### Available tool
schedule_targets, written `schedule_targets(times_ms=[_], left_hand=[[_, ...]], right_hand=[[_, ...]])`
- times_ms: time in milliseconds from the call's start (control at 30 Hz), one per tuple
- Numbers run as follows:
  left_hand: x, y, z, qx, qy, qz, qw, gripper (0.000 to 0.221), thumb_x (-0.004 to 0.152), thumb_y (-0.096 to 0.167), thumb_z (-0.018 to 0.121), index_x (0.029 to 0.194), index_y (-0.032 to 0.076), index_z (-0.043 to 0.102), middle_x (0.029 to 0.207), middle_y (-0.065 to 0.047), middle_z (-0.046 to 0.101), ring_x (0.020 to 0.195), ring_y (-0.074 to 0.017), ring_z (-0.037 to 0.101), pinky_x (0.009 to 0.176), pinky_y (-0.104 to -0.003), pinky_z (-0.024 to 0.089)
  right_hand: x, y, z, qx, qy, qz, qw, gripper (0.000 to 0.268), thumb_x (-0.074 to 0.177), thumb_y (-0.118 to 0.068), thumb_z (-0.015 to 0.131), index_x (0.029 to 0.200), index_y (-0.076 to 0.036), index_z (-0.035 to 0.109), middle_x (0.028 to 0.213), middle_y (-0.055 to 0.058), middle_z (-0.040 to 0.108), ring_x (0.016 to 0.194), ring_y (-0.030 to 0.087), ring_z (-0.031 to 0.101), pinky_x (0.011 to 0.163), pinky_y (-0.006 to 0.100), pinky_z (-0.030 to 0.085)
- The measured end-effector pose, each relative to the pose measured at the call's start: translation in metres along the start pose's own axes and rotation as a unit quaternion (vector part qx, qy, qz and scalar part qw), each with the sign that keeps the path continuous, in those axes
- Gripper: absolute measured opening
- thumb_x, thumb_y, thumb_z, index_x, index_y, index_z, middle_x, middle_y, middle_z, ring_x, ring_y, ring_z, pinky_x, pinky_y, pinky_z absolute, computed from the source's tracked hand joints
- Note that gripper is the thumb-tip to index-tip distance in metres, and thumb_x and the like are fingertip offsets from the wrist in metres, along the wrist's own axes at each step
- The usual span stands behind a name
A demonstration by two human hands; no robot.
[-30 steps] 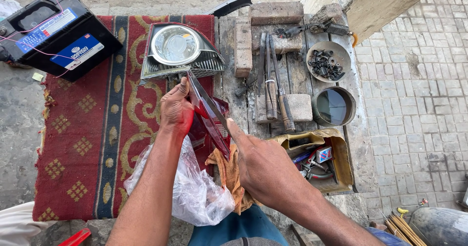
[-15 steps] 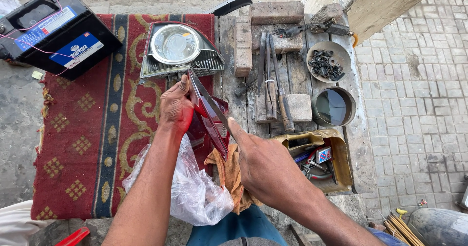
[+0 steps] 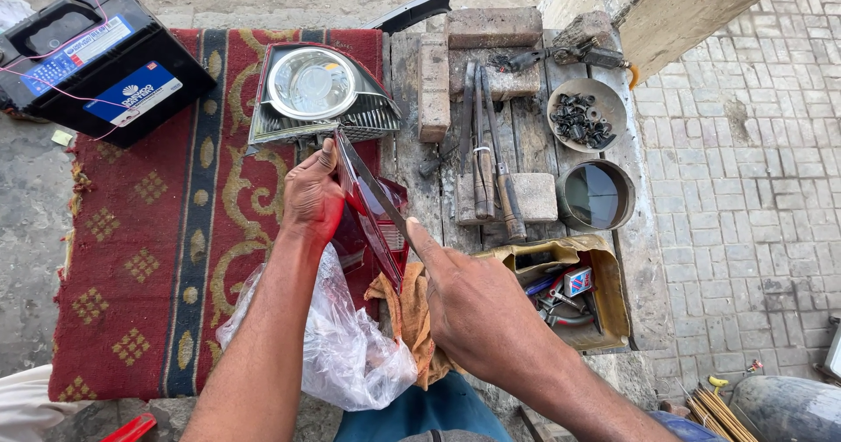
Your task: The person removes a red plastic tail light lens from a plastic bag and uses a tool to trim or smooth the edges of the lens over a workspace.
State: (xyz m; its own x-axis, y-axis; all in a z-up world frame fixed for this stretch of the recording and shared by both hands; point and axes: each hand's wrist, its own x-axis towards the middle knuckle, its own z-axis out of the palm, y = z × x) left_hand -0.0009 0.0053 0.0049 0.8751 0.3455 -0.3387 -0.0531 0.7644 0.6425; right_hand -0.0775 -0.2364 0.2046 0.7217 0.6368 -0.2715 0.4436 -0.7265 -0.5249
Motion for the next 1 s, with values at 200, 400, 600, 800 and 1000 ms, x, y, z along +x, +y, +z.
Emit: schedule_targets(times_ms=[200, 400, 600, 800, 1000], left_hand=[[0.001, 0.001, -0.001, -0.016, -0.004, -0.012, 1.0, 0.021, 0.085, 0.011, 0.081, 0.1, -0.003, 0.075, 0.103, -0.012, 0.076, 0.095, -0.0178, 0.07, 0.088, -0.033, 0.06], [0.008, -0.005, -0.005, -0.021, -0.013, -0.012, 1.0, 0.017, 0.088, 0.005, 0.078, 0.101, -0.005, 0.076, 0.102, -0.013, 0.077, 0.092, -0.0168, 0.07, 0.087, -0.029, 0.059], [0.006, 0.004, -0.009, -0.025, -0.01, -0.031, 0.999, 0.022, 0.089, 0.011, 0.078, 0.102, -0.005, 0.073, 0.098, -0.012, 0.075, 0.09, -0.0181, 0.069, 0.086, -0.031, 0.06], [-0.001, 0.007, -0.007, 0.033, 0.008, -0.01, 0.999, 0.03, 0.096, 0.021, 0.076, 0.1, -0.008, 0.073, 0.08, -0.015, 0.067, 0.075, -0.0185, 0.067, 0.073, -0.028, 0.059], [0.007, 0.01, -0.017, 0.048, -0.034, -0.024, 0.998, 0.036, 0.098, 0.027, 0.074, 0.106, -0.008, 0.072, 0.083, -0.015, 0.064, 0.077, -0.0204, 0.064, 0.073, -0.029, 0.054]], right_hand=[[-0.004, -0.005, -0.003, 0.027, -0.023, 0.041, 0.999, 0.075, 0.089, -0.007, 0.042, 0.162, 0.0, 0.026, 0.104, 0.022, 0.072, 0.077, 0.046, 0.063, 0.059, 0.055, 0.045], [-0.011, -0.001, 0.003, 0.027, 0.023, -0.003, 0.999, 0.078, 0.082, -0.003, 0.049, 0.158, 0.001, 0.032, 0.107, 0.021, 0.071, 0.083, 0.046, 0.065, 0.062, 0.055, 0.049], [-0.009, -0.024, -0.047, 0.259, -0.087, 0.272, 0.923, 0.067, 0.099, -0.016, 0.047, 0.161, -0.038, 0.035, 0.148, 0.002, 0.066, 0.04, 0.008, 0.047, 0.031, 0.022, 0.04], [0.017, 0.031, -0.043, 0.196, 0.194, 0.153, 0.949, 0.056, 0.095, -0.005, 0.052, 0.151, -0.012, 0.056, 0.107, 0.032, 0.073, 0.062, 0.033, 0.072, 0.055, 0.04, 0.063], [0.082, 0.161, 0.016, 0.034, 0.28, 0.236, 0.93, 0.053, 0.083, -0.029, 0.064, 0.133, -0.016, 0.071, 0.098, 0.016, 0.072, 0.095, 0.044, 0.067, 0.086, 0.061, 0.052]])
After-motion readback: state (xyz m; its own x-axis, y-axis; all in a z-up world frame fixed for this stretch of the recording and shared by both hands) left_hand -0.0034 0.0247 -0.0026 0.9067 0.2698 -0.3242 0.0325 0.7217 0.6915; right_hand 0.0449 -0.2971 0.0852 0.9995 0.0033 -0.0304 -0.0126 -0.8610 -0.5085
